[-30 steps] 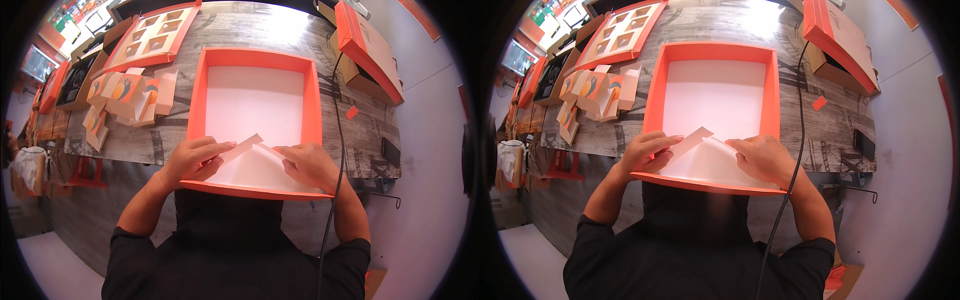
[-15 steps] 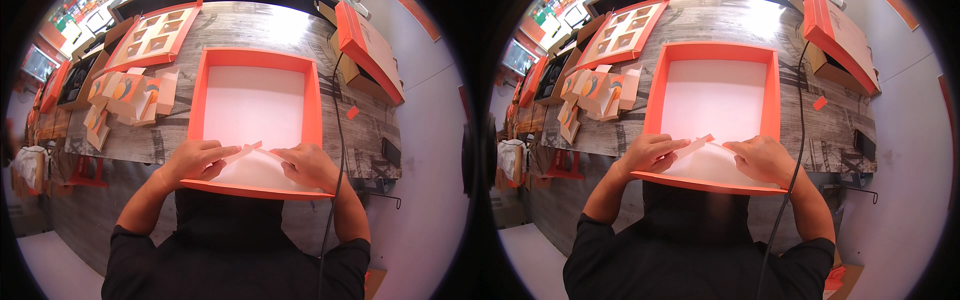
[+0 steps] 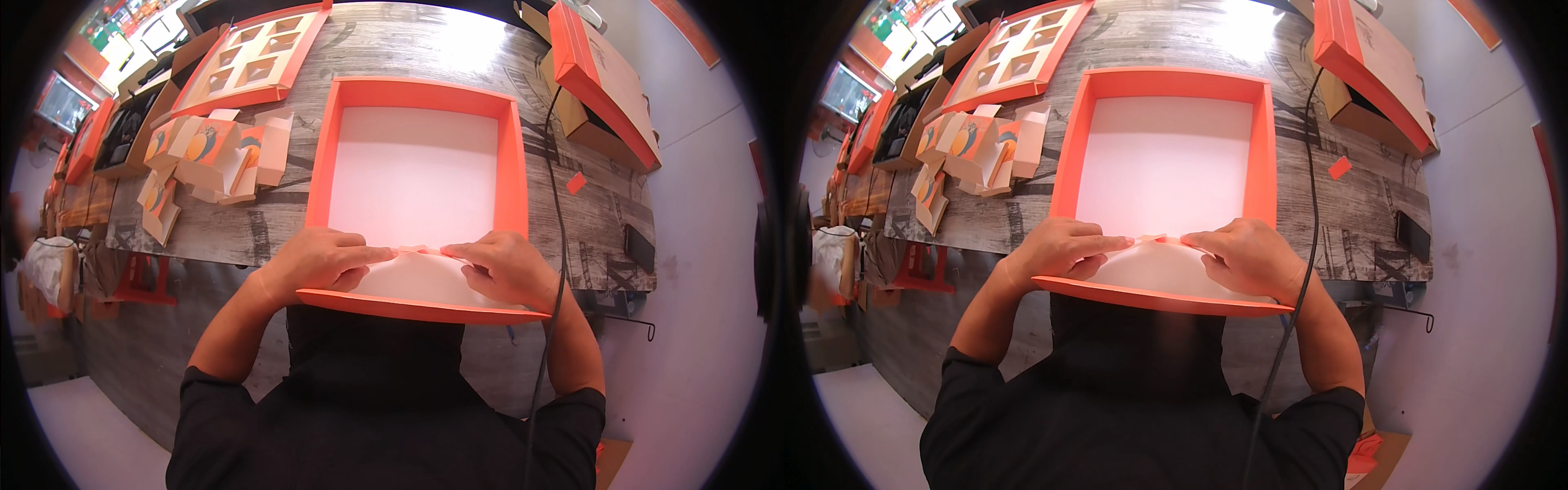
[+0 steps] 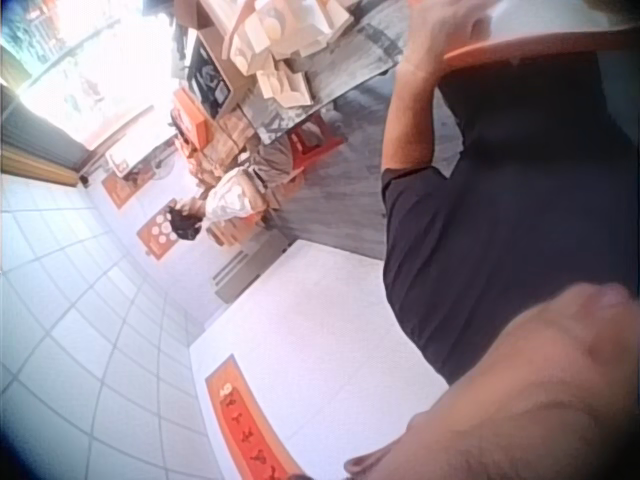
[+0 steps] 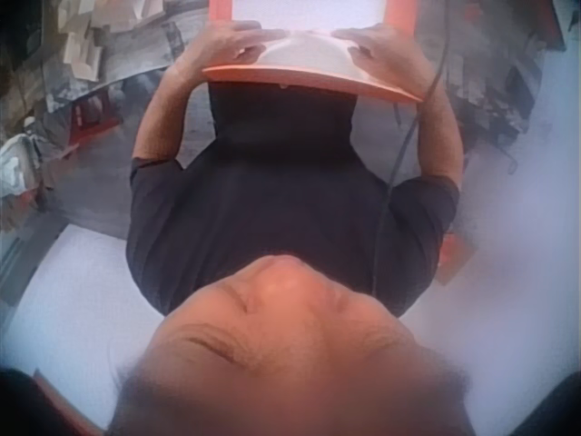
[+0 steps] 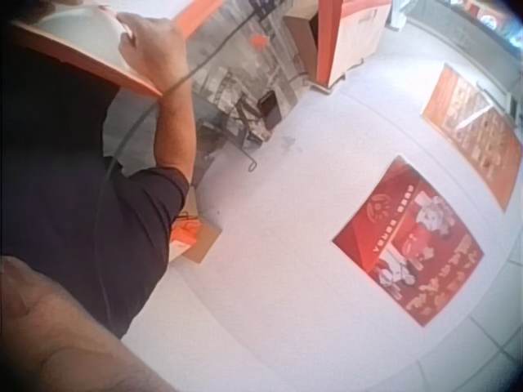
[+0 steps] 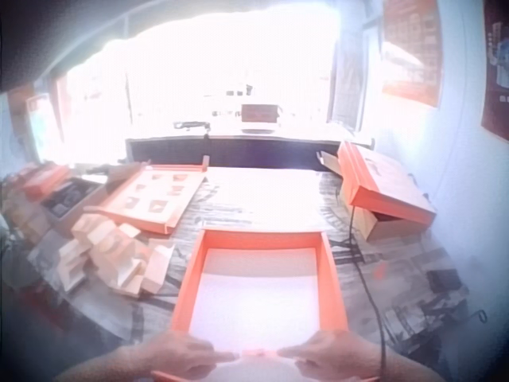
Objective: The person folds and assembles cardboard boxes and inserts by hand on a wooden table.
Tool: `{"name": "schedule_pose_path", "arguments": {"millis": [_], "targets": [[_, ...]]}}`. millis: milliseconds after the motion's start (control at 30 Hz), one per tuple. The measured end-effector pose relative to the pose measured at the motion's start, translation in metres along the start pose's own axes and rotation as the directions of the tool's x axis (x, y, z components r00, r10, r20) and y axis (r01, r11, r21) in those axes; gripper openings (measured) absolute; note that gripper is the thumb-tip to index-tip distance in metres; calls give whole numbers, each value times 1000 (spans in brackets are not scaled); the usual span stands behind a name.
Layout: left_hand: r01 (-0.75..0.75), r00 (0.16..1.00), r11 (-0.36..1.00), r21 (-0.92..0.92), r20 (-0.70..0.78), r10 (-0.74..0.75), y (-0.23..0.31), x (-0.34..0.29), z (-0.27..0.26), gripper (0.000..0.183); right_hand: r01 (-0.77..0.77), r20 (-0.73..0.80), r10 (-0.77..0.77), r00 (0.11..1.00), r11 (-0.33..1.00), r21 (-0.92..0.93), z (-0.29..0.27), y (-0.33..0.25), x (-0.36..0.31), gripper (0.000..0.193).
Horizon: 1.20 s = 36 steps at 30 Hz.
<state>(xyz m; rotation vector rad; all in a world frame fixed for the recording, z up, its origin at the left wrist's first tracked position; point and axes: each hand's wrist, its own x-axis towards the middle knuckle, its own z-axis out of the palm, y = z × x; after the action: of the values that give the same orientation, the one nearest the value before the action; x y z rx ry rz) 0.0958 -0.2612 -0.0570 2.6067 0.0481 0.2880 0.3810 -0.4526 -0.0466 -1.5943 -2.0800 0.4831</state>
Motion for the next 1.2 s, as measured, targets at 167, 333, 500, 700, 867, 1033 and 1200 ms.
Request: {"name": "schedule_pose_path", "arguments": {"millis": [167, 333, 500, 700, 867, 1033, 1200], "targets": [[40, 988, 996, -75, 154, -28, 1, 2, -18, 48, -89, 87, 80, 993, 990, 113, -11, -2, -4, 34], [-31, 984, 986, -164, 168, 59, -5, -3, -24, 45, -93, 127, 61, 990, 959, 268, -18, 5, -6, 32], [-53, 976, 981, -187, 197, 91, -6, -4, -27, 46, -179, 196, 92, 976, 854, 488, -31, 17, -5, 31], [6, 961, 979, -205, 272, 51, -4, -4, -37, 50, -281, 290, 165, 943, 862, 422, -50, 5, -11, 31], [-102, 974, 982, -157, 186, 131, -9, -14, -34, 50, -162, 240, 138, 961, 983, 86, -69, -4, -34, 36], [-109, 967, 984, -138, 215, 138, -10, -15, -35, 51, -100, 270, 94, 958, 995, 6, -64, -3, -46, 35], [-67, 964, 983, -173, 243, 108, -9, -16, -39, 50, -93, 345, 88, 935, 996, -1, -59, -4, -54, 45]]}}
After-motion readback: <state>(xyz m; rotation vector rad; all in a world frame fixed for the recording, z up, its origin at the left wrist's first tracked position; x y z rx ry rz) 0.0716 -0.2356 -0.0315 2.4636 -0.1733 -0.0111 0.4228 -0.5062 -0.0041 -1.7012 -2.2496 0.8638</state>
